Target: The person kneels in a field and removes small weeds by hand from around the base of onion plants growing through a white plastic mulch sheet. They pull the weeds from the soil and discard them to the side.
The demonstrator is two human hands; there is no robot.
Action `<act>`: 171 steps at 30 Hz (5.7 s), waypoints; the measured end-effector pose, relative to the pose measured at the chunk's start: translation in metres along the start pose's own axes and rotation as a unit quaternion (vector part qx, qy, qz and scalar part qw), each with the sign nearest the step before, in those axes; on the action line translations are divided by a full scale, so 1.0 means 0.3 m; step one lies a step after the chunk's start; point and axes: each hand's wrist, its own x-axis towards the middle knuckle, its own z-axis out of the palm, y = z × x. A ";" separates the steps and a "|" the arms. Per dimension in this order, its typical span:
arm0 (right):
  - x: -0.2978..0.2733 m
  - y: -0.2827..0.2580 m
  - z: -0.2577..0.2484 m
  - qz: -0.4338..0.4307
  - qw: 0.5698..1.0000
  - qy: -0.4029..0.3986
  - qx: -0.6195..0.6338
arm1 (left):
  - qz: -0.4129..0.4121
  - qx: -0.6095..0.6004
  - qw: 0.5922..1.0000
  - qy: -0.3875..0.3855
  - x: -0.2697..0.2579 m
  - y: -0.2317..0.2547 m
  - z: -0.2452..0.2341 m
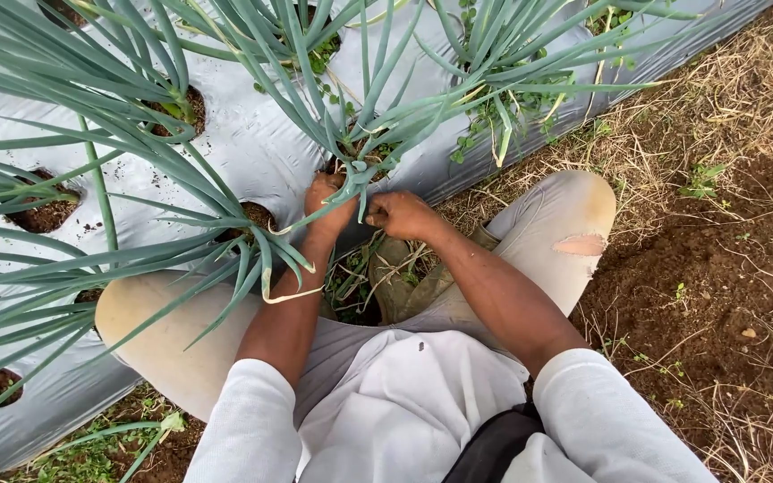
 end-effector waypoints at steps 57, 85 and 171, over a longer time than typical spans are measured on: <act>0.202 -0.092 0.109 0.090 0.701 0.256 0.659 | 0.103 0.097 0.990 0.005 -0.063 0.073 -0.253; 0.166 0.084 0.234 0.104 0.814 0.274 0.502 | 0.111 0.156 0.968 -0.163 -0.101 -0.105 0.031; 0.105 0.003 -0.159 -0.093 0.782 0.572 -0.228 | 0.227 0.068 0.971 -0.038 -0.086 0.112 -0.181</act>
